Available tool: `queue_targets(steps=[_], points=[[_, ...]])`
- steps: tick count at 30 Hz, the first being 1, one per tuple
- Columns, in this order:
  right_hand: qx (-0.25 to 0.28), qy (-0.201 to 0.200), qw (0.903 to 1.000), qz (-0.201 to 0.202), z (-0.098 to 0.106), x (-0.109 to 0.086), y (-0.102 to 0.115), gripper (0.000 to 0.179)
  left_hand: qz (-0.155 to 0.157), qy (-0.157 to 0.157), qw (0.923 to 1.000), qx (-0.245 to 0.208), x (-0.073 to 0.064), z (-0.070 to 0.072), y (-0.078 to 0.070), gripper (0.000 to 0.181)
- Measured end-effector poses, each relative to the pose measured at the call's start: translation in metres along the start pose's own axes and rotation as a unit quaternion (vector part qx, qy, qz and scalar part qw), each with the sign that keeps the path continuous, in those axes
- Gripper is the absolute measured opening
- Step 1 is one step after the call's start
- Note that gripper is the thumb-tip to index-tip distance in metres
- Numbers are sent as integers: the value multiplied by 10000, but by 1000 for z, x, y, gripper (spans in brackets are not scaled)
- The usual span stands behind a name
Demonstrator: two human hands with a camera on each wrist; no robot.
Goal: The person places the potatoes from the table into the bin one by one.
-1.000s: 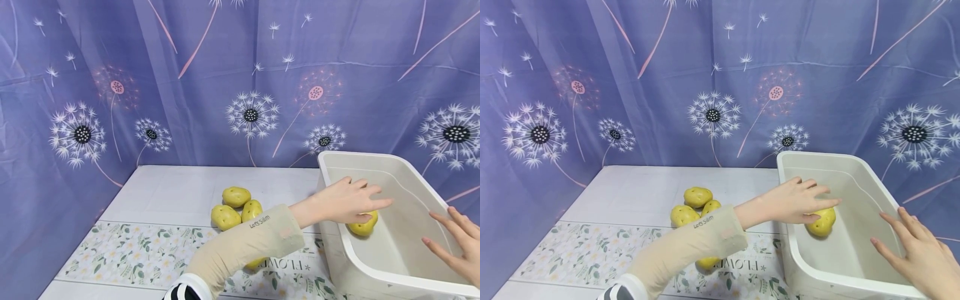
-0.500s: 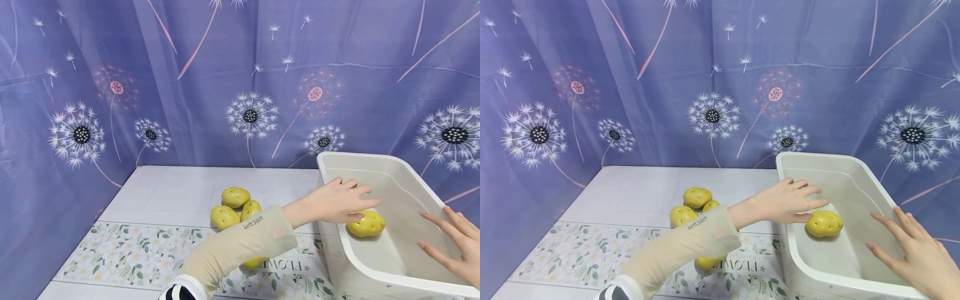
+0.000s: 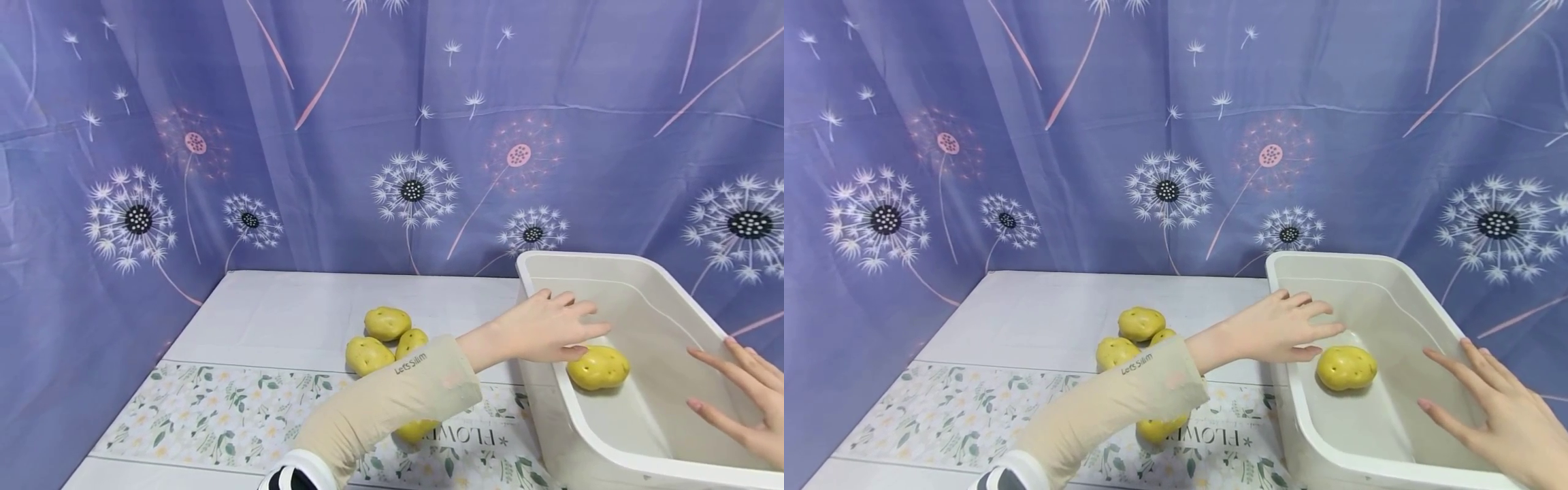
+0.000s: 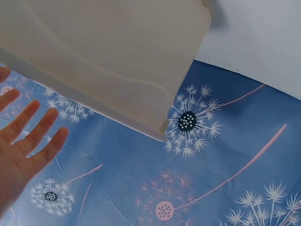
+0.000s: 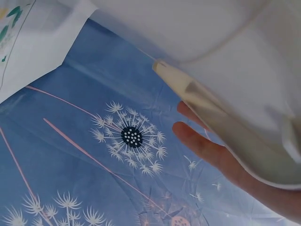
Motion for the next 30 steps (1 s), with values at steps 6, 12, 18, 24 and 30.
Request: queue_targets(steps=[6, 12, 18, 24, 30], points=[[-121, 2, 9999, -75, -1, -1, -2, 66, 75, -51, 9999, -94, -8, -2, 8, 48], [-166, -52, 9997, -177, -3, -3, -6, 71, 125, -554, 9984, -41, -19, -9, 16, 44], [-271, 12, 9989, -371, -4, -8, -9, 66, 315, -692, 9969, -201, -31, -18, 25, 46], [-184, -142, 9996, -135, -4, -6, -8, 79, 402, -652, 9964, -358, -40, -24, 31, 45], [-91, -171, 9998, -75, -5, -5, -7, 81, 356, -756, 9962, -247, -48, -29, 35, 44]])
Point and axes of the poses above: each hand's wrist, its own x-axis towards the middle knuckle, its own z-axis out of the back of the hand, y = z × x, the point moved 4 cm from there along x, towards the middle knuckle, and after that the axes turned 5 degrees about -z, right-handed, at the moved point
